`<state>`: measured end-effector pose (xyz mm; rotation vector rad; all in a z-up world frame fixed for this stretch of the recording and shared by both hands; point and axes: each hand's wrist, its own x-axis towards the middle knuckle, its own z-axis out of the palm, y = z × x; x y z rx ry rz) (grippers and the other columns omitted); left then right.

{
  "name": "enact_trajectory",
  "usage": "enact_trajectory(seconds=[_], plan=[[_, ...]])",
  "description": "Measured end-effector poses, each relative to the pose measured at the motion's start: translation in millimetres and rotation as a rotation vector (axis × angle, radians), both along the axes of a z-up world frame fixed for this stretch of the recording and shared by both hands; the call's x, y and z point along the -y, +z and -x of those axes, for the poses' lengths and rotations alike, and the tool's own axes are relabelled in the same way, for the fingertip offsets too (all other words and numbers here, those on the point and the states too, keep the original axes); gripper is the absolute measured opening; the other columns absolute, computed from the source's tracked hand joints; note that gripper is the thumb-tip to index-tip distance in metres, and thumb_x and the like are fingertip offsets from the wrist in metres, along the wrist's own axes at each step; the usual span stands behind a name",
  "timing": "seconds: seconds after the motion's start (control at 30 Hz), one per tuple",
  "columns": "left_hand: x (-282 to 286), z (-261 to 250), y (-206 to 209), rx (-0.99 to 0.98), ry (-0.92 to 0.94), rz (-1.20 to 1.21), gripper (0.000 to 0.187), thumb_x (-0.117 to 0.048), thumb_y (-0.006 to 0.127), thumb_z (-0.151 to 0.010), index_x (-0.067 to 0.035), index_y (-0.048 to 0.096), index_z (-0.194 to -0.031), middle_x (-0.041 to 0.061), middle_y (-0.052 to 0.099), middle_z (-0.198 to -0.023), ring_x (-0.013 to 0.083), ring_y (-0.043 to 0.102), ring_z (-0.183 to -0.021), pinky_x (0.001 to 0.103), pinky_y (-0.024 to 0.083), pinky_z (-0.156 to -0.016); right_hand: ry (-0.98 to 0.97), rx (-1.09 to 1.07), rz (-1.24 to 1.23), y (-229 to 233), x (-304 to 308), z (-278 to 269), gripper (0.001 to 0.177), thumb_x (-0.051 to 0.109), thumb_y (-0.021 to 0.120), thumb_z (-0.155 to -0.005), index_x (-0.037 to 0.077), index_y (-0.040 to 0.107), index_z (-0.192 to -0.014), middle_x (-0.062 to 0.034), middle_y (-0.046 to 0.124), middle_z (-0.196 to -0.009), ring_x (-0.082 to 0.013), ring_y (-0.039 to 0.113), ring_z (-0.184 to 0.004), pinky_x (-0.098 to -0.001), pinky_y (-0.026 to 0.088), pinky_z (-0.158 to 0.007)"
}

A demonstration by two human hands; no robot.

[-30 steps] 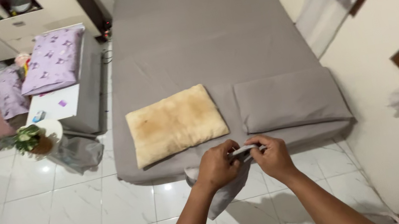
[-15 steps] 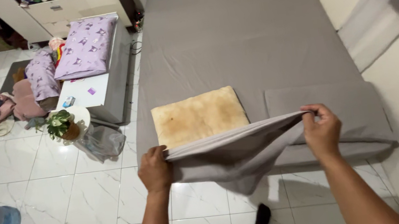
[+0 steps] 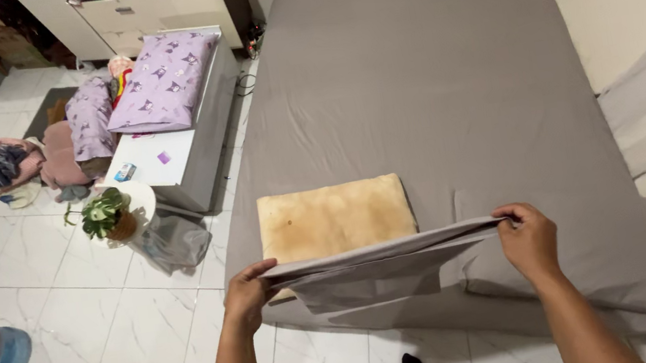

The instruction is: The person places a pillowcase on a pillow, then removes a patterned pillowcase from another pillow and sets it aside. They then pick up a gray pillowcase from the floor and put it on the same pillow, adjusting the corners and smoothing the fabric.

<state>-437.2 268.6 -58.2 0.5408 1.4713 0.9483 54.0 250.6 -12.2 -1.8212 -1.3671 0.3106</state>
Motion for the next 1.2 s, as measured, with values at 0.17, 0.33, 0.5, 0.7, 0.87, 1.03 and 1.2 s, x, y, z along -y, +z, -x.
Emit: enact_trajectory(seconds=[0.17, 0.33, 0.5, 0.7, 0.87, 1.03, 1.2], plan=[[-28.5, -0.8, 11.5, -0.038, -0.047, -0.104, 0.03, 0.012, 0.058, -0.089, 0.008, 0.073, -0.115, 0.017, 0.074, -0.104, 0.0263, 0.072, -0.092, 0.036, 0.059, -0.086, 0.107, -0.073, 0.105, 3.7, -36.9, -1.6, 0.028, -0.003, 0.051, -0.087, 0.005, 0.077, -0.094, -0.0063, 0.074, -0.077, -0.0141, 0.063, -0.062, -0.0302, 0.051, -0.062], [-51.3, 34.4, 12.9, -0.127, -0.25, -0.162, 0.033, 0.008, 0.054, -0.086, 0.003, 0.076, -0.11, 0.011, 0.079, -0.102, 0.0193, 0.075, -0.091, 0.031, 0.061, -0.087, 0.132, -0.123, 0.25, -15.2, -63.5, 1.3, 0.026, -0.002, 0.052, -0.09, 0.005, 0.077, -0.096, -0.007, 0.064, -0.064, -0.0112, 0.05, -0.055, -0.0301, 0.042, -0.052], [-87.6, 74.4, 23.1, -0.102, 0.052, -0.274, 0.02, 0.002, 0.055, -0.093, 0.005, 0.073, -0.101, 0.012, 0.074, -0.093, 0.018, 0.069, -0.08, 0.031, 0.057, -0.073, 0.25, -0.305, 0.305, -64.6, -98.2, 36.2, 0.024, -0.002, 0.053, -0.089, 0.003, 0.075, -0.098, -0.0002, 0.062, -0.068, -0.0077, 0.047, -0.055, -0.0282, 0.039, -0.05], [-159.4, 144.8, 57.5, -0.326, 0.25, -0.417, 0.019, 0.001, 0.059, -0.093, -0.002, 0.077, -0.098, 0.003, 0.07, -0.083, 0.0066, 0.05, -0.063, 0.022, 0.038, -0.055, 0.359, -0.473, 0.373, -119.7, -140.6, 122.0, 0.021, -0.004, 0.057, -0.089, 0.003, 0.073, -0.1, 0.0013, 0.063, -0.074, -0.0068, 0.052, -0.063, -0.0265, 0.043, -0.055], [-219.5, 217.1, 80.0, -0.497, 0.315, -0.467, 0.02, 0.003, 0.062, -0.094, -0.003, 0.079, -0.102, -0.001, 0.063, -0.082, 0.0029, 0.041, -0.063, 0.022, 0.029, -0.053, 0.434, -0.536, 0.66, -178.6, -149.8, 240.9, 0.025, -0.008, 0.057, -0.091, 0.003, 0.071, -0.108, -0.0086, 0.069, -0.087, -0.0139, 0.065, -0.07, -0.0287, 0.058, -0.064], [-273.8, 251.5, 82.6, -0.563, 0.222, -0.629, 0.017, 0.004, 0.066, -0.09, -0.001, 0.077, -0.102, 0.002, 0.072, -0.089, 0.0042, 0.059, -0.074, 0.019, 0.047, -0.067, 0.412, -0.705, 0.954, -223.0, -152.8, 354.8, 0.033, -0.004, 0.05, -0.095, 0.004, 0.066, -0.123, -0.0096, 0.074, -0.112, -0.0198, 0.077, -0.088, -0.0316, 0.064, -0.079], [-369.3, 208.8, 71.0, -0.661, 0.081, -0.539, 0.021, 0.001, 0.068, -0.083, -0.003, 0.08, -0.1, 0.01, 0.077, -0.09, 0.0146, 0.066, -0.077, 0.027, 0.054, -0.07, 0.351, -0.991, 1.083, -272.5, -142.3, 416.9, 0.048, -0.006, 0.045, -0.094, 0.007, 0.054, -0.139, -0.0112, 0.069, -0.131, -0.0227, 0.074, -0.105, -0.0347, 0.067, -0.081]])
